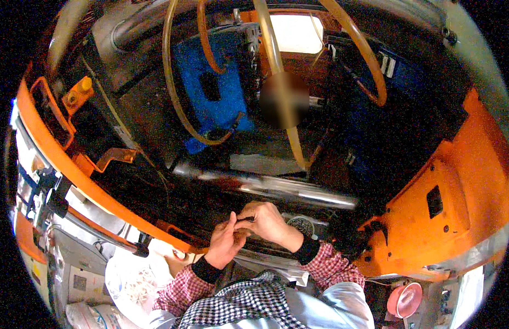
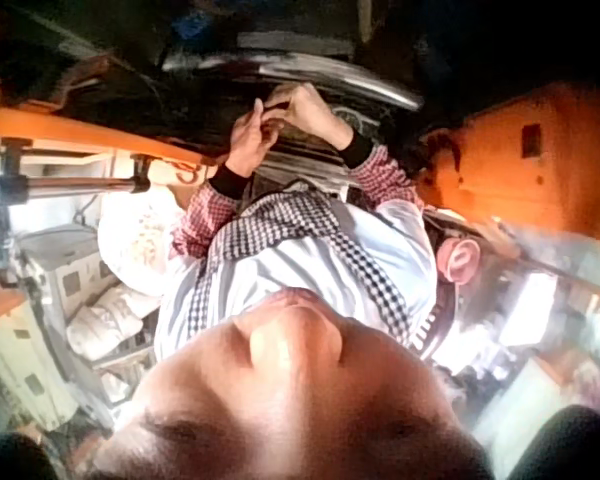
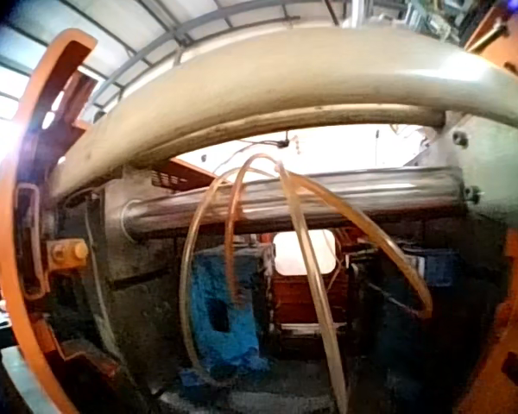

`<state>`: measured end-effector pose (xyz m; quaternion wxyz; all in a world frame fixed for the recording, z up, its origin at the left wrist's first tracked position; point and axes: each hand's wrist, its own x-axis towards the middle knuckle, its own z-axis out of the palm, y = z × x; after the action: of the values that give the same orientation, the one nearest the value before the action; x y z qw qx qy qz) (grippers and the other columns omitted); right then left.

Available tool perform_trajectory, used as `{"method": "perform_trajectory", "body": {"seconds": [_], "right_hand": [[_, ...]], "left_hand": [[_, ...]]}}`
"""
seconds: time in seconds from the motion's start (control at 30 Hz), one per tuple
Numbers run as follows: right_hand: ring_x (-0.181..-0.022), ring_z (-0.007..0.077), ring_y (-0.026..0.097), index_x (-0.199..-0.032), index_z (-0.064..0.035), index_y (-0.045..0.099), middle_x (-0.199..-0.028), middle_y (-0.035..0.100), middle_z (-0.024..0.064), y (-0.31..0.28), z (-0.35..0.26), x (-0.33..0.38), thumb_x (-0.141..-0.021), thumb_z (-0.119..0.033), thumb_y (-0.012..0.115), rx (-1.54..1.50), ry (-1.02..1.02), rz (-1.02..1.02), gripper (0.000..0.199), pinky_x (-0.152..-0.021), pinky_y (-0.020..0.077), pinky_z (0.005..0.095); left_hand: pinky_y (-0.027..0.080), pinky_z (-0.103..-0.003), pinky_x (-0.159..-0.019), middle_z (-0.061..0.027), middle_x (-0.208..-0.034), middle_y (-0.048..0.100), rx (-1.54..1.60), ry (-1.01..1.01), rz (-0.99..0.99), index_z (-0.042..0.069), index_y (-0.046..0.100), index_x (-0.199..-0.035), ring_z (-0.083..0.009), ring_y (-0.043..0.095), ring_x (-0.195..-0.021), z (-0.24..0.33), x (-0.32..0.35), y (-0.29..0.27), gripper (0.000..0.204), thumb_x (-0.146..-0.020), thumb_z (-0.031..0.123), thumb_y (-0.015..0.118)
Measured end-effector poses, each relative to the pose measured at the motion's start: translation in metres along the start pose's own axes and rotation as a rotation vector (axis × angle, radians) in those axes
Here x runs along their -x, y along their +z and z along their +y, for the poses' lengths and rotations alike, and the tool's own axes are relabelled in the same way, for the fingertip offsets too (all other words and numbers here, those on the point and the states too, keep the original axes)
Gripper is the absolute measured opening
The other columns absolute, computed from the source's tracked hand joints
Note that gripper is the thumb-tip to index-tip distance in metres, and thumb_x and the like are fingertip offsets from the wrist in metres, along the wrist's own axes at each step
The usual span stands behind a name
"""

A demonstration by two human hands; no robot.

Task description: The person repeatedly opens an orange machine door, places small white plastic components inside, and closes the door. They also handle a cluster of white plastic pieces, separating them and placing them into a white bag on a nearby table.

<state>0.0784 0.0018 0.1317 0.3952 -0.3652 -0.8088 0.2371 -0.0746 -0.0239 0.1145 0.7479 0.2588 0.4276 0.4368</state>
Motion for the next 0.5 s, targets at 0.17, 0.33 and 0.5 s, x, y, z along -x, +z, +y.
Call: {"method": "perform_trajectory", "body": {"seconds": [0.17, 0.33, 0.5], "right_hand": [[-0.073, 0.0278, 0.061, -0.081, -0.0031, 0.067, -0.079, 0.064, 0.0112, -0.003, 0.003, 0.005, -0.072, -0.012, 0.068, 0.144, -0.133, 0.005, 0.012, -0.064, 0.0493, 0.035], [-0.077, 0.0237, 0.064, -0.085, -0.0024, 0.067, -0.085, 0.067, 0.012, -0.02, 0.022, -0.027, -0.078, -0.007, 0.063, 0.042, -0.072, 0.502, 0.01, -0.071, 0.0503, 0.0327], [-0.077, 0.0113, 0.062, -0.088, 0.0025, 0.068, -0.082, 0.068, 0.0074, -0.064, 0.077, -0.135, -0.08, -0.007, 0.065, -0.265, 0.115, 0.896, 0.013, -0.071, 0.0482, 0.0245]], "left_hand": [[0.041, -0.022, -0.048, -0.009, -0.078, 0.064, -0.033, 0.028, -0.125, 0.002, 0.058, -0.091, -0.0117, 0.054, -0.055, -0.003, -0.004, -0.009, 0.039, -0.093, 0.039, 0.046], [0.046, -0.023, -0.055, -0.0078, -0.08, 0.064, -0.007, 0.126, -0.071, 0.002, 0.059, -0.093, -0.0121, 0.057, -0.062, 0.005, -0.005, -0.02, 0.036, -0.094, 0.035, 0.045], [0.041, -0.024, -0.053, -0.007, -0.079, 0.064, -0.028, 0.058, 0.014, 0.002, 0.058, -0.096, -0.0128, 0.055, -0.059, -0.002, 0.002, -0.028, 0.036, -0.094, 0.036, 0.047]]}}
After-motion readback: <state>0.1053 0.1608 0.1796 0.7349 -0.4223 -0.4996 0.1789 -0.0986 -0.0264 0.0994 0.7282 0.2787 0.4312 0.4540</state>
